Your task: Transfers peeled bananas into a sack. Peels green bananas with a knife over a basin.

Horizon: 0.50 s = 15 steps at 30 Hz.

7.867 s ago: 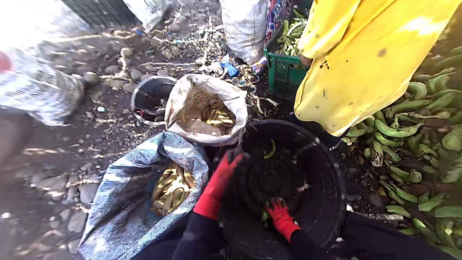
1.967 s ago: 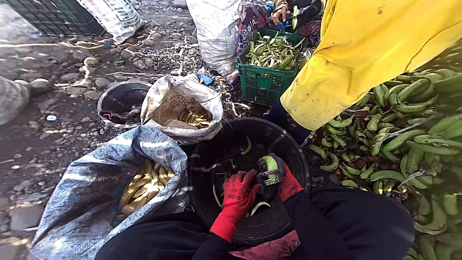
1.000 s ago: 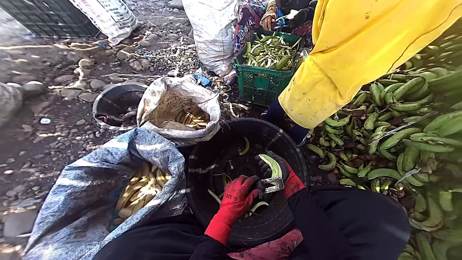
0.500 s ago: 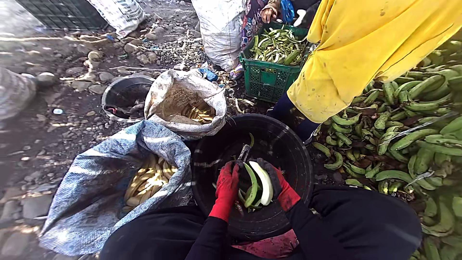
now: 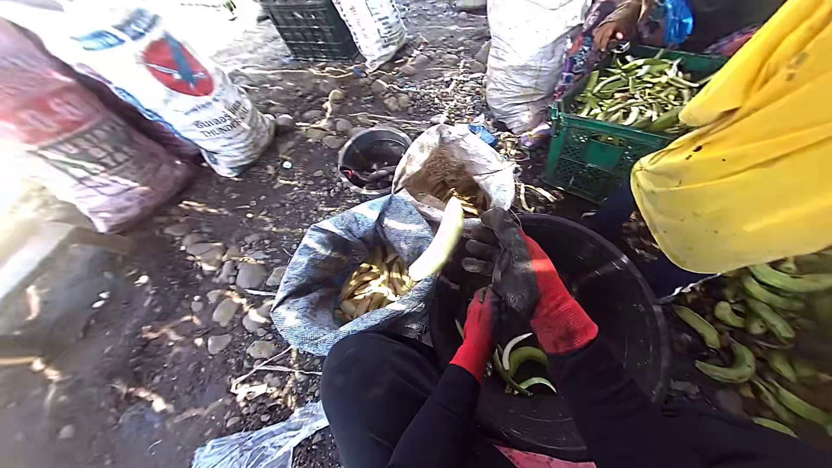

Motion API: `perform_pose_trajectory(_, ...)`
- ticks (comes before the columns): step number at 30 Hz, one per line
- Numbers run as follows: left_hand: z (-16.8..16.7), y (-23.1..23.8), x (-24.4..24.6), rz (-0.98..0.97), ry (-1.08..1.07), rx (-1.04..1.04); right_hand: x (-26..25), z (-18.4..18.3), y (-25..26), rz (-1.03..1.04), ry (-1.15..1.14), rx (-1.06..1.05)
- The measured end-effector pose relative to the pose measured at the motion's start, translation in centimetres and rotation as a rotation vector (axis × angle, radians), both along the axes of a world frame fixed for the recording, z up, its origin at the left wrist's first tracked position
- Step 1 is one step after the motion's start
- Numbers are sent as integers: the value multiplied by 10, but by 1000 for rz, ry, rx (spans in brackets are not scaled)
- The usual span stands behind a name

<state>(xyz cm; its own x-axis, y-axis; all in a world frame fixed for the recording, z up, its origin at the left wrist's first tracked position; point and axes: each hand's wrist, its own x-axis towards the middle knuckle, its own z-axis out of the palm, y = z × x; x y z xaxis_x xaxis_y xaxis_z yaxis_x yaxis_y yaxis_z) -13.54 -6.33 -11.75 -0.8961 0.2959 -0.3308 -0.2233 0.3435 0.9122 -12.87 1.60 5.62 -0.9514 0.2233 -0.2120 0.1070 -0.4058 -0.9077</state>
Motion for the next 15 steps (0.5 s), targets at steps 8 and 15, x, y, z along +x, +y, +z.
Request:
perform_pose_trajectory(8,49,3,3,239,-295,320,65,-158,62,-495,-577,247)
perform_pose_trajectory(15,57,18,13,178,-274,397,154,-260,33,-59,74,739)
